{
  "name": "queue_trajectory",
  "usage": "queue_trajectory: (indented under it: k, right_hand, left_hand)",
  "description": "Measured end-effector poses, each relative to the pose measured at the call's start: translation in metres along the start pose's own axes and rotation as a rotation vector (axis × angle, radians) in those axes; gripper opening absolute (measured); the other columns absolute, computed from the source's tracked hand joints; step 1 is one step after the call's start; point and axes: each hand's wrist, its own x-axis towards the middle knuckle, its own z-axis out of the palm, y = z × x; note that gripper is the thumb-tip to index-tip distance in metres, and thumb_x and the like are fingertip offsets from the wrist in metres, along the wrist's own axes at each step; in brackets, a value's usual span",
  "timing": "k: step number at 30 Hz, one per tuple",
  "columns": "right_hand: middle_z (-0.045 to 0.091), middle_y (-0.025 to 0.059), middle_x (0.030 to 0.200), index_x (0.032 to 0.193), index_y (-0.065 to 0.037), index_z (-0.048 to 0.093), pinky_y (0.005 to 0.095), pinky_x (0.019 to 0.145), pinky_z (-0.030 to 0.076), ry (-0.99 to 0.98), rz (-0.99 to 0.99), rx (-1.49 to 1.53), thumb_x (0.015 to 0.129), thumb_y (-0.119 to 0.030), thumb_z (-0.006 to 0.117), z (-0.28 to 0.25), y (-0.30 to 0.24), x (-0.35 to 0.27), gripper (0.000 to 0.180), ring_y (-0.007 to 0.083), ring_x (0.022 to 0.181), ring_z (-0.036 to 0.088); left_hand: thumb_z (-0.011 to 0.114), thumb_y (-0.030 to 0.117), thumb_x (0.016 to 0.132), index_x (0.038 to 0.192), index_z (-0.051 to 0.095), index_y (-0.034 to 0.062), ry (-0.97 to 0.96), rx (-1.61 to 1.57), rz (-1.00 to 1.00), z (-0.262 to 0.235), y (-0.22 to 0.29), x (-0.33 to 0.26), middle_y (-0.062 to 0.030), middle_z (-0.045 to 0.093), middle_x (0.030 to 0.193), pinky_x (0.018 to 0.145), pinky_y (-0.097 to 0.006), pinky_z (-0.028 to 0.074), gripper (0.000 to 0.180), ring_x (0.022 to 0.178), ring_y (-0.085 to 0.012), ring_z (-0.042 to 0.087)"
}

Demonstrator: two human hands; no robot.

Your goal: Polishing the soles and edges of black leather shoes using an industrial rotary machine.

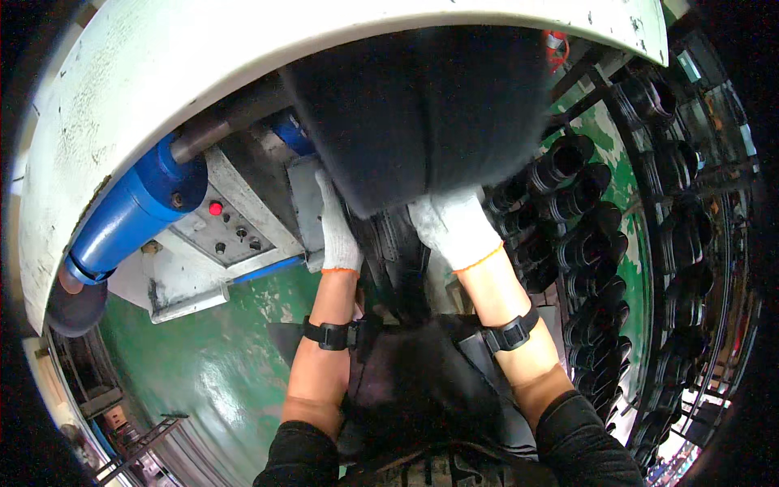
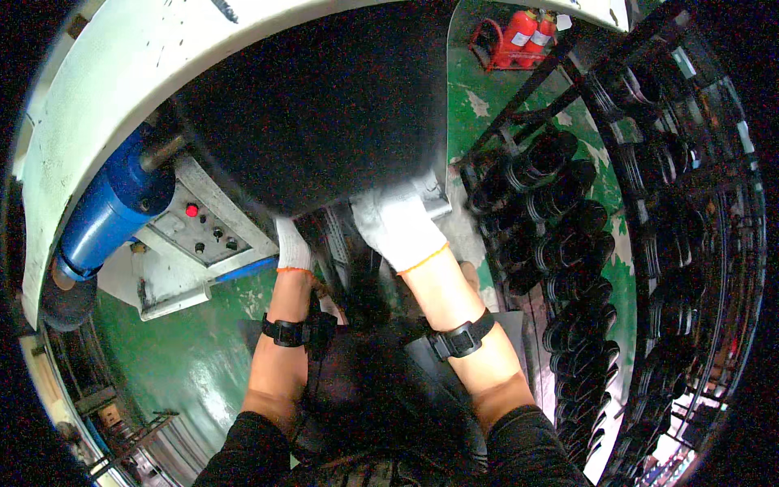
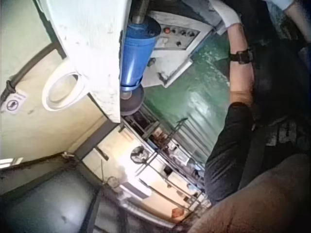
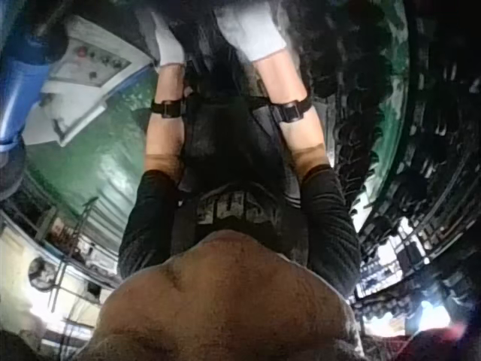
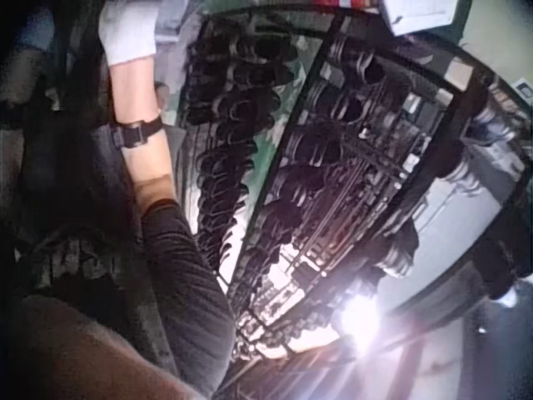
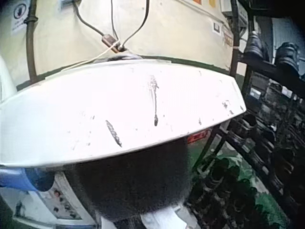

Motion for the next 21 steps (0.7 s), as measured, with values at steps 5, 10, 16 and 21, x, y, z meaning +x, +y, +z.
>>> queue_trajectory:
  k: [5,10,16,21]
  right_hand:
    - [0.059,0.0208,0.127,0.126,-0.003,0.058,0.049,0.092,0.05,-0.359,0.086,0.074,0.09,-0.016,0.051,-0.01,-0.005,0.011,0.039,0.0328,0.114,0.058]
    - [0.058,0.0207,0.122,0.122,-0.001,0.056,0.0453,0.094,0.047,-0.225,0.378,1.118,0.092,-0.014,0.047,0.048,0.011,-0.016,0.033,0.0322,0.111,0.056]
    - [0.057,0.022,0.122,0.122,0.0,0.055,0.0447,0.095,0.046,-0.166,0.221,0.752,0.09,-0.011,0.048,0.042,0.014,-0.004,0.035,0.0345,0.112,0.055]
    - [0.057,0.0232,0.122,0.123,0.001,0.054,0.0442,0.097,0.045,-0.128,0.188,0.575,0.089,-0.009,0.048,0.028,0.019,-0.003,0.036,0.0364,0.113,0.054]
  left_hand:
    - [0.034,0.061,0.1,0.142,0.044,0.0013,-0.033,0.221,0.041,-0.002,0.022,-0.013,-0.0108,0.054,0.138,0.104,-0.033,0.042,0.074,0.121,-0.0225,0.054]
    - [0.033,0.058,0.101,0.143,0.044,0.0021,-0.073,0.191,0.034,0.012,0.03,-0.025,-0.011,0.054,0.137,0.105,-0.031,0.04,0.071,0.122,-0.0217,0.053]
    - [0.033,0.053,0.103,0.143,0.043,0.0023,-0.118,-0.005,-0.063,0.02,0.04,-0.036,-0.0108,0.053,0.139,0.105,-0.032,0.04,0.065,0.122,-0.0229,0.053]
    - [0.039,0.05,0.101,0.143,0.043,0.0031,-0.337,-0.133,-0.125,0.007,0.024,-0.027,-0.0127,0.05,0.141,0.107,-0.034,0.039,0.063,0.124,-0.0258,0.051]
